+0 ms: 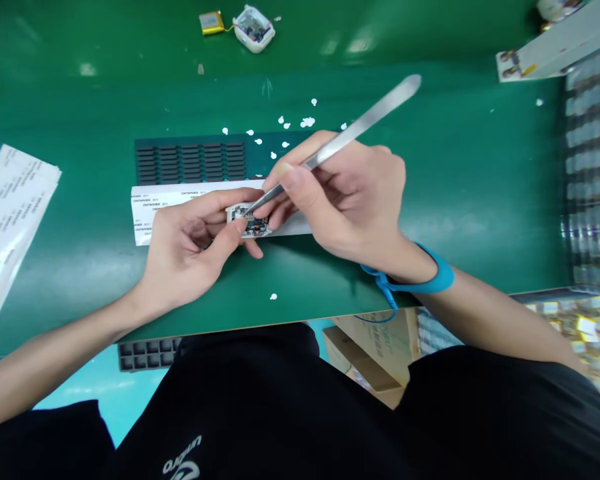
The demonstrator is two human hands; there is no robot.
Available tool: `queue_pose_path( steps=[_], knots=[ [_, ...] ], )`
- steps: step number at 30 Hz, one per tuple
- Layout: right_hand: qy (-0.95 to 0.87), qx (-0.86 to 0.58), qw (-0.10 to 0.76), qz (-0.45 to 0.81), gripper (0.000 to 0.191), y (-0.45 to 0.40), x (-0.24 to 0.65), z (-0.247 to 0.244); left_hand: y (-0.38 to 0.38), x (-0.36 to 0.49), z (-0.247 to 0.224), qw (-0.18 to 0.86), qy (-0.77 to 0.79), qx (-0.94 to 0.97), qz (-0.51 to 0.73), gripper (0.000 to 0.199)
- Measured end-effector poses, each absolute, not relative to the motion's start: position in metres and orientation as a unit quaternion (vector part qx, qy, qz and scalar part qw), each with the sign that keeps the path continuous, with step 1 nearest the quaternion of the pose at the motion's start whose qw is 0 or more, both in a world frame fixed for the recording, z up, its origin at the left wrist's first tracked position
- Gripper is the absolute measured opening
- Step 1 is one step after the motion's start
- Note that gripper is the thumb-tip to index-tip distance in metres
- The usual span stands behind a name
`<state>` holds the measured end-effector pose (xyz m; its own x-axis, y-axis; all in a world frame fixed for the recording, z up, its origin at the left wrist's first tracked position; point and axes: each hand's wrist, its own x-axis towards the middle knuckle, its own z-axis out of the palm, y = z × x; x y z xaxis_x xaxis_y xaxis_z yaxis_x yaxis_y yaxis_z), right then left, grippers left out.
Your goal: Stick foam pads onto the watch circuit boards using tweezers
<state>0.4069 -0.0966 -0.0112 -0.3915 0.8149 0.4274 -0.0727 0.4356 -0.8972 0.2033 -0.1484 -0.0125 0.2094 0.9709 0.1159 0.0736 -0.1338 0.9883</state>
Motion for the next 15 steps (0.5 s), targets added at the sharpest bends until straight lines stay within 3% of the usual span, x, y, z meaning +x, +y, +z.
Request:
queue_pose_path(
  steps=[5,9,15],
  knots=[
    [-0.731,-0.243,0.548,0.326,0.021,-0.082,0.419,-0.012,-0.148,0.197,-0.003,0.451,0.460,0.611,0.460,0.024],
    [-0.847,-0.247,0.430,0.192,0.032,-0.060,0.429,-0.021,-0.138,0.187,-0.003,0.365,0.459,0.643,0.493,0.020],
    [-0.897,-0.281,0.297,0.169,0.042,-0.051,0.433,-0.033,-0.119,0.176,-0.022,0.248,0.451,0.788,0.338,0.020]
  ],
)
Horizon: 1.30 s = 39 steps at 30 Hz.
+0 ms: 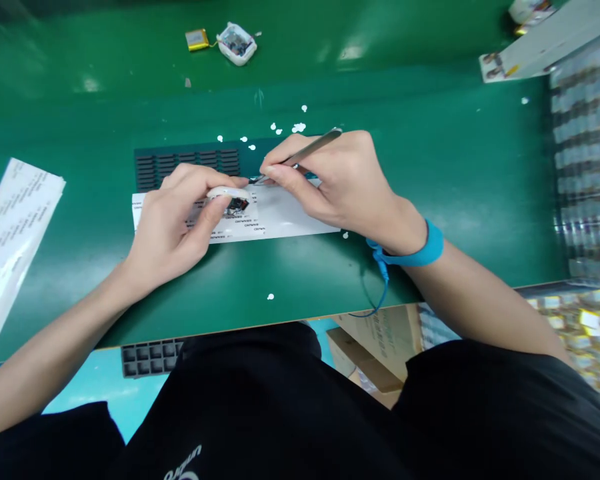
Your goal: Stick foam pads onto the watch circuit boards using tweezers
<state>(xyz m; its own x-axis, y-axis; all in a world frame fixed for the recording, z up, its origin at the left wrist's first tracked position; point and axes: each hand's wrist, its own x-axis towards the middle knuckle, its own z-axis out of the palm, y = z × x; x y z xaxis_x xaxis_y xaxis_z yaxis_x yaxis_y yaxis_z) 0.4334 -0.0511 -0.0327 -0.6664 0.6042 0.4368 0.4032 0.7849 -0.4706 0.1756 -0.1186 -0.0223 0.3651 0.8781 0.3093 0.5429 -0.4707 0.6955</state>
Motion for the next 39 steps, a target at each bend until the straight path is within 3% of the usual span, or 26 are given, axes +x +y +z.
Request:
queue_pose_path(
  steps=[5,13,22,25,28,31,35,39],
  knots=[
    [-0.903,-0.284,0.280,0.162,0.038,-0.049,0.437,-0.031,-0.111,0.174,-0.038,0.197,0.439,0.825,0.298,0.021],
    [-0.899,-0.279,0.293,0.167,0.031,-0.050,0.435,-0.036,-0.107,0.177,-0.043,0.218,0.444,0.814,0.303,0.021],
    [-0.833,-0.252,0.472,0.141,0.020,-0.052,0.430,-0.030,-0.126,0.184,-0.022,0.186,0.383,0.846,0.321,0.021],
    [-0.828,-0.229,0.502,0.098,0.019,-0.053,0.429,-0.029,-0.131,0.184,0.001,0.255,0.428,0.759,0.419,0.020],
    [-0.828,-0.195,0.522,0.061,0.024,-0.057,0.429,-0.027,-0.116,0.177,0.010,0.392,0.533,0.515,0.545,0.019],
    [-0.844,-0.173,0.506,0.034,0.024,-0.069,0.428,-0.020,-0.101,0.169,0.006,0.550,0.555,0.339,0.524,0.018],
    [-0.880,-0.183,0.439,0.006,0.019,-0.089,0.428,-0.009,-0.104,0.172,-0.003,0.577,0.542,0.329,0.515,0.011],
    [-0.917,-0.140,0.374,0.020,0.021,-0.095,0.430,-0.005,-0.119,0.184,-0.012,0.584,0.512,0.359,0.518,0.019]
  ],
)
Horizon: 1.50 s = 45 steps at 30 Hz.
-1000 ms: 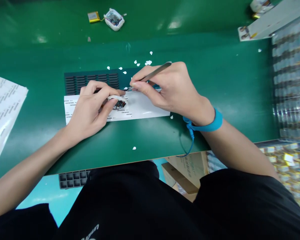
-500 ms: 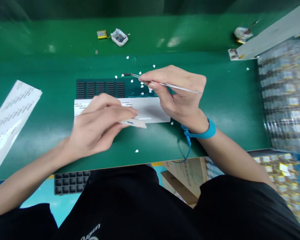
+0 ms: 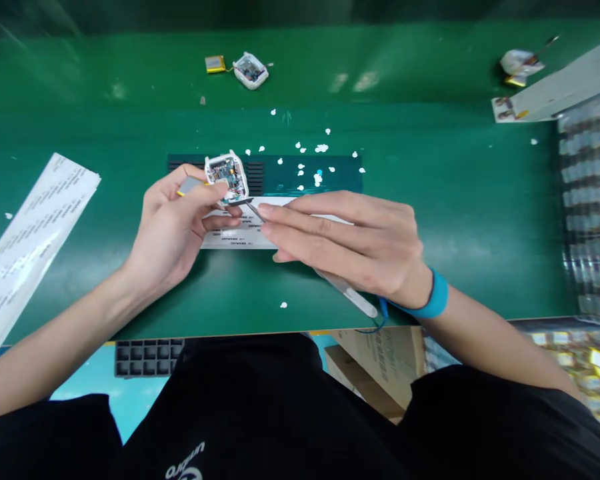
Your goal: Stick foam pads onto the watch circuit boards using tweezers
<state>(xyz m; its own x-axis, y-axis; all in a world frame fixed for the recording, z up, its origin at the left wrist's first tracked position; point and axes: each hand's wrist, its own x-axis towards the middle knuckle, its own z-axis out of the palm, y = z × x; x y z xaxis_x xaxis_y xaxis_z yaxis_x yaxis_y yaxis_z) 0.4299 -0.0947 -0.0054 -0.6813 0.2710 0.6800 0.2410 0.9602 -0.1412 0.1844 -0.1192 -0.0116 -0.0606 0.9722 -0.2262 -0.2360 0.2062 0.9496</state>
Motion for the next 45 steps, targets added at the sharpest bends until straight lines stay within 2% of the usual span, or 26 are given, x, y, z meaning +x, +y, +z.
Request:
queue_pose_path(
  steps=[4,8,11,16,20,27,31,35,39,45],
  knots=[
    [-0.923,-0.170,0.341,0.061,0.021,-0.091,0.431,-0.010,-0.127,0.189,-0.016,0.576,0.511,0.361,0.527,0.021],
    [-0.923,-0.125,0.356,-0.074,0.012,-0.089,0.428,-0.012,-0.128,0.190,-0.013,0.558,0.521,0.368,0.530,0.022],
    [-0.914,-0.104,0.378,-0.102,0.008,-0.092,0.427,-0.013,-0.129,0.192,-0.008,0.561,0.525,0.367,0.524,0.023],
    [-0.916,-0.122,0.382,-0.020,0.016,-0.096,0.429,-0.016,-0.130,0.195,-0.001,0.556,0.532,0.374,0.517,0.021],
    [-0.927,-0.158,0.335,0.055,0.015,-0.094,0.429,-0.013,-0.131,0.196,0.000,0.560,0.527,0.371,0.521,0.021],
    [-0.934,-0.164,0.305,0.090,0.018,-0.094,0.434,-0.006,-0.134,0.195,-0.003,0.548,0.518,0.395,0.525,0.022],
    [-0.922,-0.165,0.345,0.058,0.028,-0.099,0.431,-0.009,-0.136,0.198,-0.007,0.519,0.523,0.411,0.537,0.016],
    [-0.909,-0.166,0.379,0.045,0.022,-0.101,0.426,-0.007,-0.136,0.200,-0.011,0.479,0.514,0.447,0.554,0.025],
    [-0.905,-0.196,0.370,0.077,0.022,-0.100,0.425,-0.003,-0.135,0.200,-0.009,0.470,0.510,0.450,0.563,0.022],
    [-0.906,-0.164,0.372,0.117,0.021,-0.093,0.426,-0.011,-0.135,0.200,-0.007,0.481,0.516,0.444,0.552,0.024]
  ],
)
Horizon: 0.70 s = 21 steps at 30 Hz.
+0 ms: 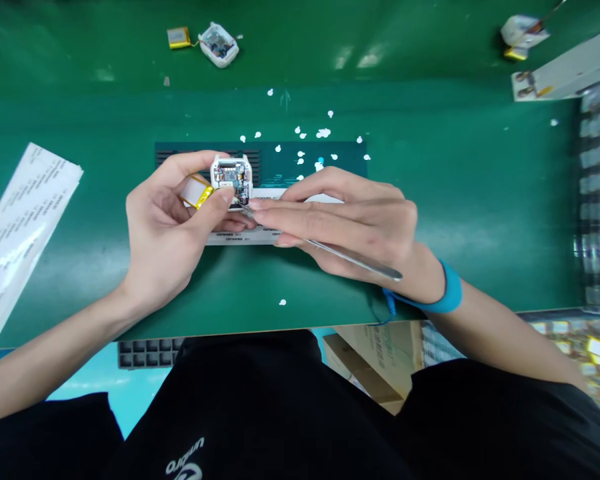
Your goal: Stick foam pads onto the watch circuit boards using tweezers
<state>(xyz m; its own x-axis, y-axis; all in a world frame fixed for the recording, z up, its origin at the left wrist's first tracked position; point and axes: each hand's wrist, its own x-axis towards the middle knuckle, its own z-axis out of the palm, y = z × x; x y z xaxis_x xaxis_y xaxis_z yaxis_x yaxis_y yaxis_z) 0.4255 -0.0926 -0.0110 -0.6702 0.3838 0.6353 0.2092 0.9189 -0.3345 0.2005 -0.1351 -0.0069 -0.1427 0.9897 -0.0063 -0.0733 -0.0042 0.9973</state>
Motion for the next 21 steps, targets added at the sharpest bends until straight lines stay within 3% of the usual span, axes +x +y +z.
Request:
queue_pose_path(
  steps=[5,7,10,15,21],
  knots=[
    [-0.891,-0.173,0.390,0.155,0.018,-0.090,0.423,-0.012,-0.133,0.198,-0.014,0.488,0.511,0.439,0.555,0.026],
    [-0.848,-0.227,0.437,0.196,0.018,-0.088,0.423,-0.008,-0.133,0.197,-0.016,0.477,0.505,0.465,0.549,0.018],
    [-0.758,-0.314,0.512,0.255,0.026,-0.076,0.424,-0.005,-0.135,0.195,-0.015,0.376,0.513,0.566,0.526,0.010],
    [-0.747,-0.331,0.347,0.460,0.038,-0.053,0.433,-0.014,-0.143,0.195,-0.013,0.271,0.473,0.736,0.401,0.010],
    [-0.739,-0.322,0.398,0.438,0.042,-0.053,0.429,-0.022,-0.137,0.193,-0.012,0.268,0.464,0.725,0.432,0.010]
  ],
)
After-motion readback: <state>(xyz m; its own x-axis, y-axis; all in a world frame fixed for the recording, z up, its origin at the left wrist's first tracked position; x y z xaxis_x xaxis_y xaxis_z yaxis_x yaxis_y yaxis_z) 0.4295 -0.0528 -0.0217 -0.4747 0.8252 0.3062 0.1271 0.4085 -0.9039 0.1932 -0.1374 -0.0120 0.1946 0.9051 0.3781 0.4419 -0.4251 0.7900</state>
